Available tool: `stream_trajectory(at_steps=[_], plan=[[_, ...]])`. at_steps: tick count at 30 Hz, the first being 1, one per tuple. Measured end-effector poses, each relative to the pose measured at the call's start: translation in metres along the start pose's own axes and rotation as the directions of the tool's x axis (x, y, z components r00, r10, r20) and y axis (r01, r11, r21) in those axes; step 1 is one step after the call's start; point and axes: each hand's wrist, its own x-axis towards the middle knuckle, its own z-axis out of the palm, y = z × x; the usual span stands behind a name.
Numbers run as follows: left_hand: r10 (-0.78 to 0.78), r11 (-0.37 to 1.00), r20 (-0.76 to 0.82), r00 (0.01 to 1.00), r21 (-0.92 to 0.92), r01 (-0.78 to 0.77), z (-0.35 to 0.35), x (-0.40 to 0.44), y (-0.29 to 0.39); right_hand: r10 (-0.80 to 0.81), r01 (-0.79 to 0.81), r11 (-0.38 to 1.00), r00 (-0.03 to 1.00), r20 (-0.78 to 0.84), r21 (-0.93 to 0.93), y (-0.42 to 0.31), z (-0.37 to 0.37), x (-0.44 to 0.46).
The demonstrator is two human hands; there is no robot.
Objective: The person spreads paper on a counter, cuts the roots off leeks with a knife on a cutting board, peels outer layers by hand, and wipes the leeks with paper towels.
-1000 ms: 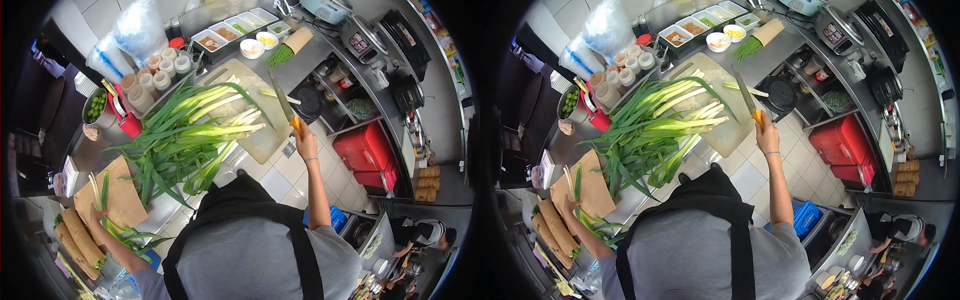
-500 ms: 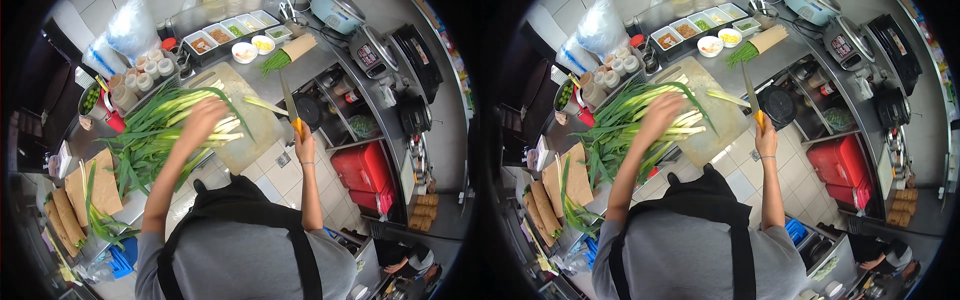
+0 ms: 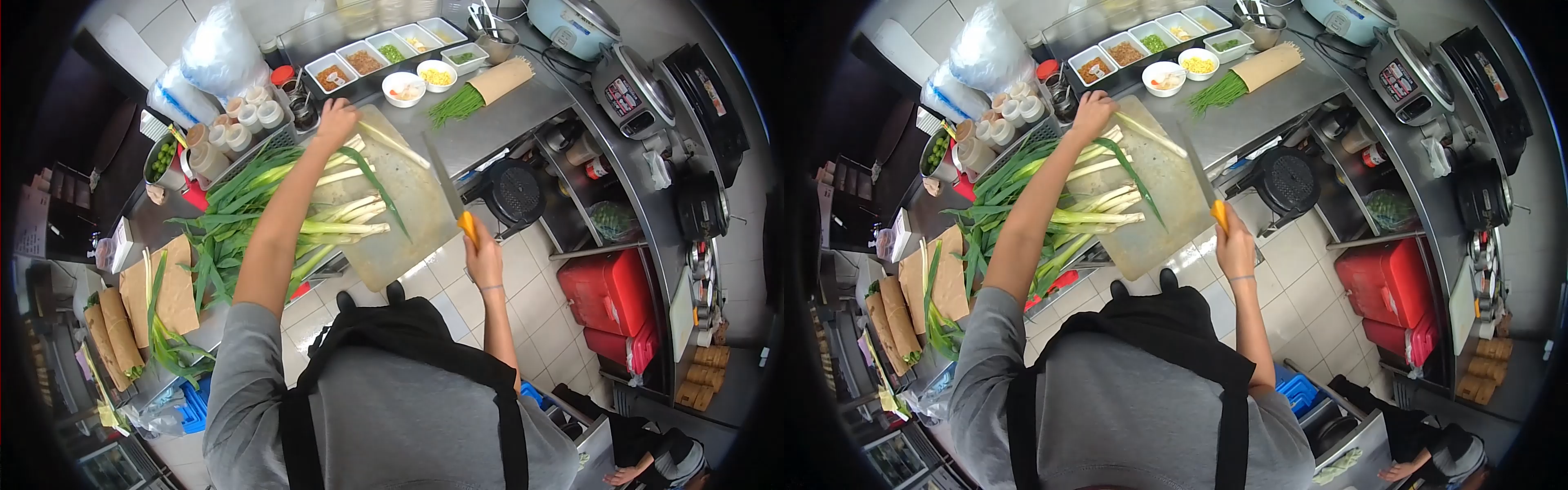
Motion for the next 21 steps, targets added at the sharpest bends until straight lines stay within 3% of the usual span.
stream_trajectory(at_steps=[1, 2, 5, 6, 8, 11, 15, 18, 21], plan=[[-0.045, 0.998, -0.070, 0.997, 0.031, 0.048, 0.008, -0.002, -0.006, -0.064, 0.064, 0.997, 0.998, 0.002, -0.039, 0.001, 0.013, 0.004], [-0.108, 0.991, -0.075, 0.991, 0.070, 0.113, 0.007, -0.005, -0.006, 0.060, -0.057, 0.996, 0.997, 0.055, -0.069, -0.013, 0.022, 0.009], [-0.075, 0.993, -0.197, 0.978, -0.107, 0.055, -0.024, -0.024, 0.005, 0.081, -0.071, 0.987, 0.994, 0.072, -0.143, -0.030, 0.057, 0.028], [-0.063, 0.964, -0.128, 0.990, -0.265, 0.027, -0.046, -0.039, 0.010, 0.074, -0.061, 0.981, 0.995, 0.063, -0.182, -0.033, 0.069, 0.035], [-0.010, 0.905, 0.218, 0.976, -0.412, 0.101, -0.093, -0.078, 0.022, 0.063, -0.048, 0.964, 0.997, 0.047, -0.260, -0.036, 0.093, 0.047], [0.084, 0.919, 0.477, 0.875, -0.377, 0.117, -0.119, -0.140, 0.021, 0.011, -0.009, 0.945, 1.000, 0.005, -0.326, -0.036, 0.121, 0.060], [0.043, 0.915, 0.529, 0.847, -0.361, 0.179, -0.108, -0.183, 0.013, -0.389, 0.262, 0.850, 0.897, -0.209, -0.458, -0.044, 0.126, 0.060], [0.085, 0.879, 0.490, 0.868, -0.446, 0.166, -0.100, -0.186, -0.001, -0.552, 0.554, 0.831, 0.832, 0.049, -0.042, -0.061, 0.113, 0.034], [0.134, 0.842, 0.476, 0.869, -0.517, 0.153, -0.092, -0.182, -0.016, -0.725, 0.735, 0.666, 0.678, 0.123, -0.125, -0.066, 0.117, 0.018]])
